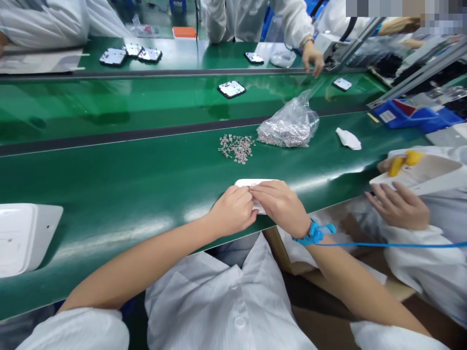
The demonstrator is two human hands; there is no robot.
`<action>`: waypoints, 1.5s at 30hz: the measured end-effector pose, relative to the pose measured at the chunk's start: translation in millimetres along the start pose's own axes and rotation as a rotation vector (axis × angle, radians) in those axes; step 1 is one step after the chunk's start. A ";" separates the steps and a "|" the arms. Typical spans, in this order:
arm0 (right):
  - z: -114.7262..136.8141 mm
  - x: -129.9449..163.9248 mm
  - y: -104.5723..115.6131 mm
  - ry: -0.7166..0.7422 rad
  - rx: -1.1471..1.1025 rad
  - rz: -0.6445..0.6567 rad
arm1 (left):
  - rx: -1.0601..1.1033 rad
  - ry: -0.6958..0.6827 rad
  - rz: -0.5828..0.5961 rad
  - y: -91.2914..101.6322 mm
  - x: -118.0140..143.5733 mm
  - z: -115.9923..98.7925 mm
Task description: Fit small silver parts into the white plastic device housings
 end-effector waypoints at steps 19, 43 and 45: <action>6.3 -6.7 1.0 0.053 -0.003 -0.015 | -0.005 -0.012 -0.069 6.6 1.1 -1.7; -61.7 -27.3 -20.5 -0.508 -0.178 0.358 | 0.010 -0.009 -0.038 2.1 2.6 0.2; -59.8 -29.5 -19.7 -0.470 -0.148 0.332 | 0.004 -0.006 -0.039 2.9 2.6 0.2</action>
Point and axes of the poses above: each hand's wrist, its own x-axis away from the middle knuckle, its own y-axis out of the back of the hand, z = x × y, the point moved 7 cm from there along -x, towards the middle knuckle, and after that the axes turned 14 degrees about x, right-handed, at the moved point
